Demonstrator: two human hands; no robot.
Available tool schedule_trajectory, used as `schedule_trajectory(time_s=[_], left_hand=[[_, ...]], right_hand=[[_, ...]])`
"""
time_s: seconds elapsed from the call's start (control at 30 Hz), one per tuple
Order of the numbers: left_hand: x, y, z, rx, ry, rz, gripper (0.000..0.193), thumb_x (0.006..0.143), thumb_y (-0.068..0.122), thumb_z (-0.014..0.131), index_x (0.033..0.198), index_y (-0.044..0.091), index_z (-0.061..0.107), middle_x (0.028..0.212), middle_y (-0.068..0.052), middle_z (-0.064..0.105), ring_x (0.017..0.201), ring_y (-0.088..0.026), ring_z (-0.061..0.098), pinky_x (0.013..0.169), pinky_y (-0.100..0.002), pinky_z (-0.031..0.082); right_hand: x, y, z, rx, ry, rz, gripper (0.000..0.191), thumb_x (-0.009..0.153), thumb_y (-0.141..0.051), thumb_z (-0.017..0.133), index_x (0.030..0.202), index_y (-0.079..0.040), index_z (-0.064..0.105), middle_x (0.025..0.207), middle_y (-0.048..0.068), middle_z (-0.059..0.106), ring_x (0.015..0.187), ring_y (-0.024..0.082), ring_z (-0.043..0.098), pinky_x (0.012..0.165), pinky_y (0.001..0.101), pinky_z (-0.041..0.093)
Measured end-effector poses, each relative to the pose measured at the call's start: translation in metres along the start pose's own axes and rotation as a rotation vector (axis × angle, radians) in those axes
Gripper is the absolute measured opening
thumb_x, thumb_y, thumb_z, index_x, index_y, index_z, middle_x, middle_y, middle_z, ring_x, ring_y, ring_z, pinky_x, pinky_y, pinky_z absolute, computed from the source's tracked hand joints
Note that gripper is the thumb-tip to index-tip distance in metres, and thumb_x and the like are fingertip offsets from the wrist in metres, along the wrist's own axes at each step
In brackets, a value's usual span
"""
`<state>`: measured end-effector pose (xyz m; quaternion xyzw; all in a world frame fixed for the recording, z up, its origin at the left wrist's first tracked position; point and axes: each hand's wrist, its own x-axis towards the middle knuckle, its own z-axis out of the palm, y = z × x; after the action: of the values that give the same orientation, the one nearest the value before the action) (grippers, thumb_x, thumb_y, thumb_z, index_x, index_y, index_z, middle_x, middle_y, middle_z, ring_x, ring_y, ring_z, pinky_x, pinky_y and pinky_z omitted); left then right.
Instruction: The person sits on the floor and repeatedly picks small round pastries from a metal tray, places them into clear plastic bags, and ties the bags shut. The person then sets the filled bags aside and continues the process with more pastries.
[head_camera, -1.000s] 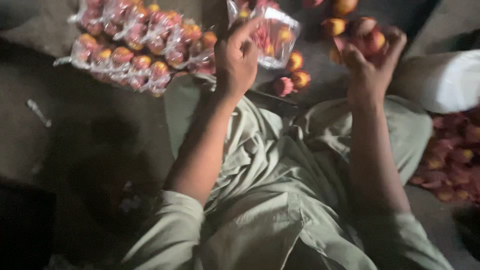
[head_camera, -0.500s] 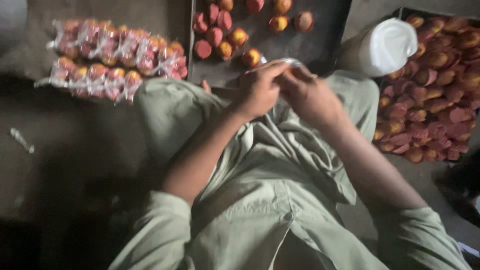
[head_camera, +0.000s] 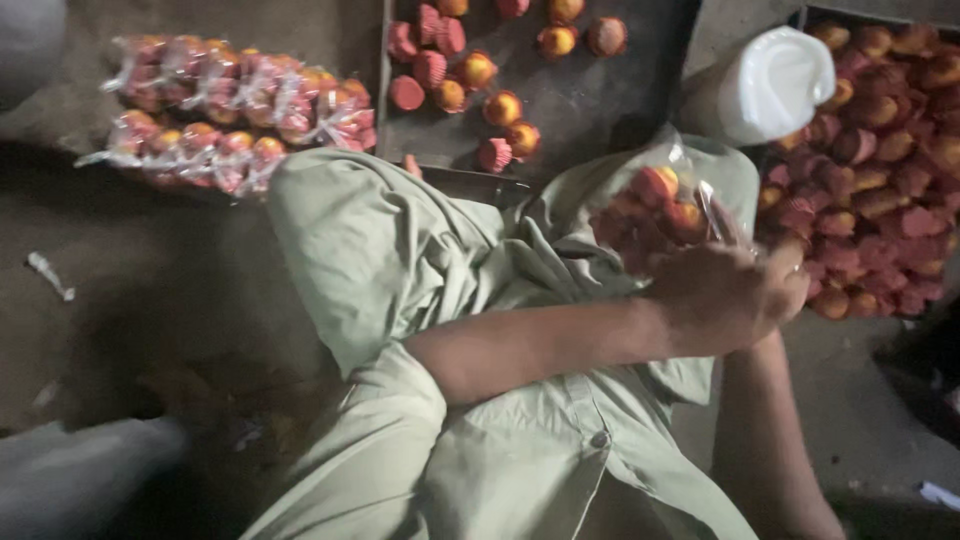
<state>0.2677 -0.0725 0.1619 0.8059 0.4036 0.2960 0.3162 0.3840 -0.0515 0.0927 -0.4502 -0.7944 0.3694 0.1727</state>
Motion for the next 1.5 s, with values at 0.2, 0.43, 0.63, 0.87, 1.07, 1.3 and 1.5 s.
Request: schedule_trajectory(time_s=[0.2, 0.43, 0.63, 0.87, 1.07, 1.3, 1.5], left_hand=[[0.000, -0.004, 0.059, -0.097, 0.063, 0.239, 0.012, 0.086, 0.012, 0.058, 0.087, 0.004, 0.066, 0.109, -0.018, 0.066, 0.079, -0.034, 0.073, 0.072, -0.047, 0.061], [0.008, -0.025, 0.045, -0.581, -0.166, 0.158, 0.016, 0.073, -0.002, 0.055, 0.085, 0.006, 0.062, 0.085, -0.009, 0.063, 0.087, -0.027, 0.070, 0.079, -0.042, 0.052], [0.005, -0.032, 0.040, -0.346, -0.002, 0.162, 0.003, 0.083, 0.005, 0.058, 0.085, 0.007, 0.057, 0.090, -0.008, 0.062, 0.090, -0.028, 0.068, 0.077, -0.041, 0.051], [0.037, -0.034, -0.019, 0.420, -0.431, 0.507, 0.013, 0.097, 0.020, 0.058, 0.095, 0.013, 0.069, 0.105, -0.010, 0.067, 0.107, -0.028, 0.060, 0.100, -0.046, 0.046], [0.026, -0.091, -0.072, 0.514, -0.022, 0.775, 0.025, 0.079, 0.030, 0.070, 0.095, 0.010, 0.070, 0.114, -0.007, 0.066, 0.128, -0.030, 0.052, 0.109, -0.054, 0.042], [-0.044, -0.136, -0.046, -0.205, 0.065, -0.201, 0.044, 0.078, 0.009, 0.070, 0.121, 0.004, 0.064, 0.107, -0.018, 0.067, 0.104, -0.044, 0.064, 0.090, -0.052, 0.053], [-0.157, -0.118, 0.010, 0.286, 0.207, -0.397, 0.031, 0.088, 0.019, 0.060, 0.114, 0.002, 0.060, 0.094, -0.024, 0.066, 0.083, -0.047, 0.063, 0.073, -0.057, 0.050]], right_hand=[[-0.053, 0.019, 0.000, 0.181, 0.059, 0.096, 0.046, 0.089, -0.012, 0.065, 0.131, -0.006, 0.050, 0.128, 0.017, 0.057, 0.121, 0.030, 0.060, 0.106, 0.0462, 0.044], [-0.073, 0.025, 0.001, 0.272, 0.131, 0.230, 0.052, 0.095, -0.010, 0.061, 0.143, -0.007, 0.040, 0.138, 0.017, 0.049, 0.130, 0.025, 0.055, 0.115, 0.0466, 0.037], [-0.082, -0.044, -0.048, -0.168, 0.020, 0.047, 0.050, 0.076, 0.001, 0.063, 0.126, 0.001, 0.057, 0.130, 0.021, 0.058, 0.130, 0.036, 0.054, 0.113, 0.0452, 0.042], [-0.100, -0.057, -0.035, -0.535, 0.080, 0.028, 0.029, 0.067, -0.003, 0.070, 0.096, -0.007, 0.068, 0.101, 0.008, 0.067, 0.101, 0.028, 0.065, 0.093, 0.0507, 0.043], [-0.078, -0.029, -0.019, -0.457, 0.374, -0.162, 0.026, 0.081, 0.004, 0.067, 0.104, -0.004, 0.060, 0.117, 0.013, 0.067, 0.103, 0.030, 0.063, 0.083, 0.0436, 0.051], [-0.029, -0.025, 0.012, 0.092, 0.273, 0.203, 0.028, 0.100, -0.006, 0.066, 0.124, -0.005, 0.051, 0.106, 0.015, 0.069, 0.095, 0.034, 0.070, 0.079, 0.0391, 0.054], [-0.005, -0.043, 0.028, 0.652, -0.198, 0.212, 0.022, 0.101, -0.002, 0.048, 0.121, -0.011, 0.050, 0.094, 0.015, 0.066, 0.076, 0.016, 0.066, 0.062, 0.0284, 0.052]])
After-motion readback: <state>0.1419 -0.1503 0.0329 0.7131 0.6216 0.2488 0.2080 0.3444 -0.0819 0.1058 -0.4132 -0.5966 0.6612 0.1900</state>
